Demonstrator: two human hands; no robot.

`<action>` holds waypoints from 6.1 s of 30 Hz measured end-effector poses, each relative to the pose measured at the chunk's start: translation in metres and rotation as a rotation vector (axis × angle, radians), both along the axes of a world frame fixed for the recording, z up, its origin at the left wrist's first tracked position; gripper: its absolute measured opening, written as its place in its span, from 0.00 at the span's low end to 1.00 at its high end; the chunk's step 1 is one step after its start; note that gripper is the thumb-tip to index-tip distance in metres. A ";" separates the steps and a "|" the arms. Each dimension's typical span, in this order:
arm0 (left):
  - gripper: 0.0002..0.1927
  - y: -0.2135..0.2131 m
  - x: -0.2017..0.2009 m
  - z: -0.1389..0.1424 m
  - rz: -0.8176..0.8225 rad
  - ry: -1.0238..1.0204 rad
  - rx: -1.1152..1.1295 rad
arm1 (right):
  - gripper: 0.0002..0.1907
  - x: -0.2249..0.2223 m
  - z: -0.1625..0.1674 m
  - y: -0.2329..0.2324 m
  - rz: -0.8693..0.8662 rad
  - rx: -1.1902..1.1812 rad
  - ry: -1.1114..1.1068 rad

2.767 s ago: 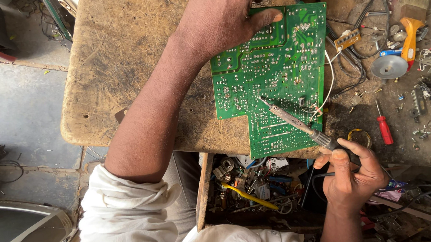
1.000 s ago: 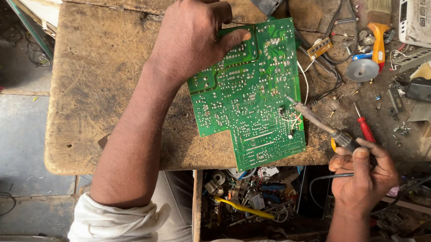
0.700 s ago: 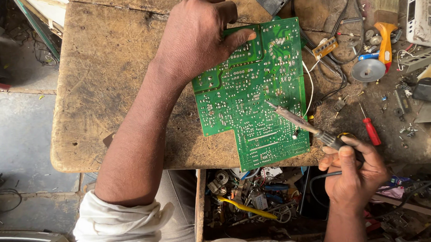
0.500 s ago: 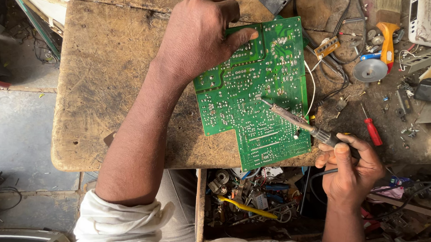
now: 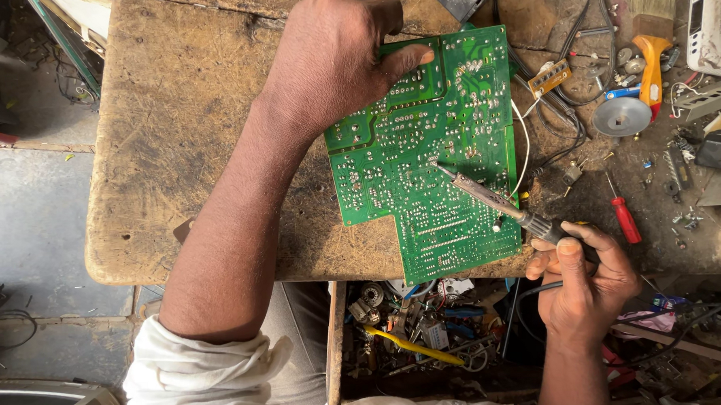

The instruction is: The person uses a soldering iron to apply solder to multiple points on a green circuit board. They occasionally use a red-handled screwdriver to adjust components or wires on the board. The work is performed on a cluttered wooden workbench.

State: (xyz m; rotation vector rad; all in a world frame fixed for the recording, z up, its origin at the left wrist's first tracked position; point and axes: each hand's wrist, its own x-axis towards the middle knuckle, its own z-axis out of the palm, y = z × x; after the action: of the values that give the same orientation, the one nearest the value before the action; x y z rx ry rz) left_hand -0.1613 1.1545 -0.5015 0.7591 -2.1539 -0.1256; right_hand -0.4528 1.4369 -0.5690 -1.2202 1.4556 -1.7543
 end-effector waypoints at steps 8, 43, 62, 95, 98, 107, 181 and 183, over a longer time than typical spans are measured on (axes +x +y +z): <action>0.23 0.001 0.001 0.000 -0.004 0.009 -0.005 | 0.07 0.000 -0.002 0.000 0.012 -0.014 -0.001; 0.22 0.001 -0.001 -0.003 0.022 -0.008 -0.042 | 0.09 0.003 0.001 -0.001 0.015 0.002 0.002; 0.23 0.006 -0.001 -0.001 -0.002 0.005 -0.044 | 0.07 0.001 -0.001 0.006 0.004 -0.003 -0.031; 0.22 0.016 -0.002 0.001 -0.003 0.008 -0.023 | 0.06 -0.017 -0.007 0.025 -0.129 -0.047 -0.102; 0.22 0.016 -0.003 0.002 -0.006 0.007 -0.020 | 0.06 -0.021 -0.011 0.029 -0.114 -0.062 -0.172; 0.23 0.017 -0.005 0.001 0.012 -0.008 -0.004 | 0.05 -0.034 -0.024 0.028 -0.078 -0.143 -0.235; 0.22 0.019 -0.015 0.007 -0.012 0.001 -0.032 | 0.09 -0.045 -0.032 0.026 -0.095 -0.167 -0.147; 0.21 0.019 -0.015 0.007 -0.012 0.003 -0.034 | 0.09 -0.045 -0.032 0.027 -0.095 -0.167 -0.143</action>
State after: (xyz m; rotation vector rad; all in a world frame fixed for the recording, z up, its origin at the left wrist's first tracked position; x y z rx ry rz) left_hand -0.1761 1.1731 -0.4941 0.7260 -2.1532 -0.0960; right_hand -0.4977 1.4635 -0.6005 -1.0965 1.3258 -2.0187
